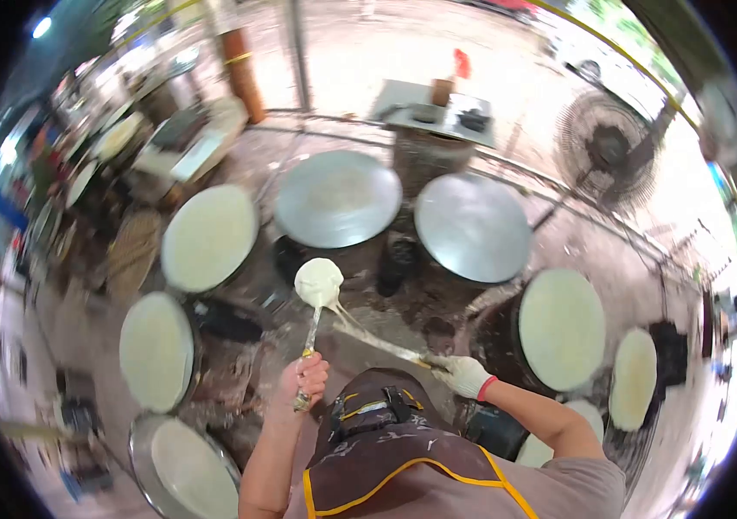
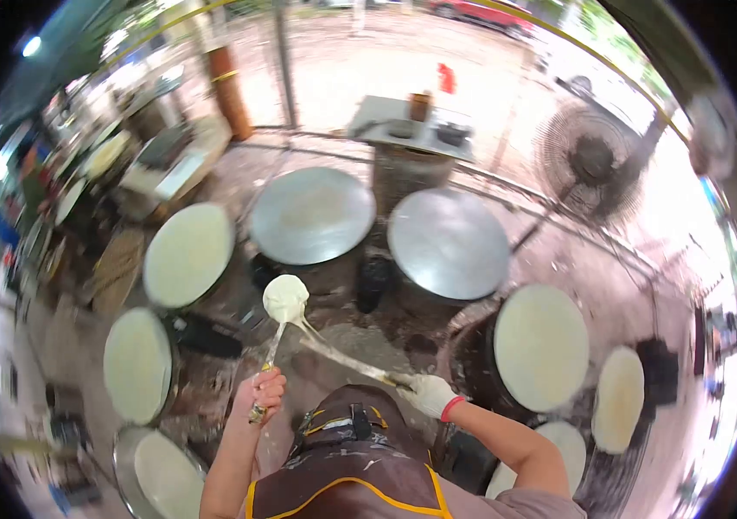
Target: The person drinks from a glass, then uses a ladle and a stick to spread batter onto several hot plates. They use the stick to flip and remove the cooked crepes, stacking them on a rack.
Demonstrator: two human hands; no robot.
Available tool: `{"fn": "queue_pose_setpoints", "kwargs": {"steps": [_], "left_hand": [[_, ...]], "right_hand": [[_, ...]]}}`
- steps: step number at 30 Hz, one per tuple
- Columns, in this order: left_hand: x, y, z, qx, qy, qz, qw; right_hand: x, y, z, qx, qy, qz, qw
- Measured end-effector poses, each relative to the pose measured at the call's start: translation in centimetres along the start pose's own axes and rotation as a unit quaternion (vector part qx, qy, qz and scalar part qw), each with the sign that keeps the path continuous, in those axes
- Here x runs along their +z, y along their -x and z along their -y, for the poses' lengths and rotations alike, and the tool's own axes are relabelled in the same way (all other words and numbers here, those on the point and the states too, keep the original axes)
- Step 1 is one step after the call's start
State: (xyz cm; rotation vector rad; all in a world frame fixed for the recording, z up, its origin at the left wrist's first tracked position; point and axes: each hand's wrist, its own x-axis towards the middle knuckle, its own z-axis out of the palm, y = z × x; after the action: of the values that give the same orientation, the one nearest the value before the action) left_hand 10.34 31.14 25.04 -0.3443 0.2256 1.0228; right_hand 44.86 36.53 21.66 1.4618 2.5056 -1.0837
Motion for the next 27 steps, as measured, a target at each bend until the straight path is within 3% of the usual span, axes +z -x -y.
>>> {"fn": "queue_pose_setpoints", "kwargs": {"steps": [2,3,4,5,6,8,9,10,12,13,16,19,21,22,23,24,25,27], "left_hand": [[2.5,-5.5,1.7,-0.063,-0.064,-0.023,0.996],[3.7,-8.0,2.4,-0.092,-0.091,-0.013,0.992],[4.9,-10.4,3.2,-0.121,-0.116,-0.003,0.986],[6.4,-12.5,4.0,-0.113,-0.239,-0.034,0.964],[8.3,-14.6,4.8,-0.101,-0.359,-0.056,0.926],[11.0,-18.8,6.3,-0.073,-0.529,-0.047,0.844],[11.9,-20.8,7.0,-0.062,-0.581,-0.021,0.811],[12.7,-22.8,7.4,-0.048,-0.629,0.007,0.776],[13.6,-27.1,8.1,-0.046,-0.681,0.026,0.731],[13.2,-29.5,8.3,-0.047,-0.696,0.038,0.715],[11.5,-36.9,9.8,-0.044,-0.748,0.048,0.660],[9.0,-43.4,10.1,-0.067,-0.786,0.043,0.613],[6.0,-47.2,9.2,-0.092,-0.824,0.042,0.557],[4.3,-48.7,8.6,-0.034,-0.870,0.077,0.486],[2.8,-50.0,7.8,0.024,-0.905,0.113,0.409],[2.2,-51.0,7.2,0.084,-0.928,0.150,0.329],[3.3,-51.4,6.9,0.025,-0.945,0.121,0.303],[4.9,-52.6,6.0,0.022,-0.961,0.114,0.252]], "right_hand": [[-1.0,2.2,-1.9,0.078,-0.040,0.060,0.994],[0.3,2.3,-3.6,0.043,-0.075,-0.031,0.996],[-0.2,2.2,-3.9,0.069,-0.106,-0.065,0.990],[-0.9,1.6,-3.8,0.093,-0.137,-0.099,0.981],[-1.5,1.2,-4.1,0.115,-0.165,-0.131,0.971],[-0.5,-0.7,-7.2,0.104,-0.212,-0.311,0.921],[0.0,-1.8,-8.8,0.097,-0.227,-0.397,0.884],[0.0,-2.6,-10.2,0.145,-0.360,-0.408,0.826],[-1.4,-4.1,-12.9,0.218,-0.601,-0.404,0.654],[-5.2,-3.6,-11.1,0.234,-0.673,-0.428,0.556],[-6.8,-5.2,-13.6,0.236,-0.711,-0.493,0.442],[-7.8,-7.5,-14.7,0.272,-0.697,-0.541,0.385],[-5.3,-10.4,-16.7,0.270,-0.636,-0.601,0.402],[-3.3,-12.0,-17.8,0.269,-0.604,-0.628,0.411],[-0.8,-13.1,-18.7,0.414,-0.372,-0.625,0.548],[-0.8,-12.9,-18.1,0.456,-0.355,-0.593,0.561],[-1.7,-12.4,-16.7,0.497,-0.338,-0.559,0.572],[-2.8,-12.6,-15.8,0.545,-0.309,-0.519,0.582]]}}
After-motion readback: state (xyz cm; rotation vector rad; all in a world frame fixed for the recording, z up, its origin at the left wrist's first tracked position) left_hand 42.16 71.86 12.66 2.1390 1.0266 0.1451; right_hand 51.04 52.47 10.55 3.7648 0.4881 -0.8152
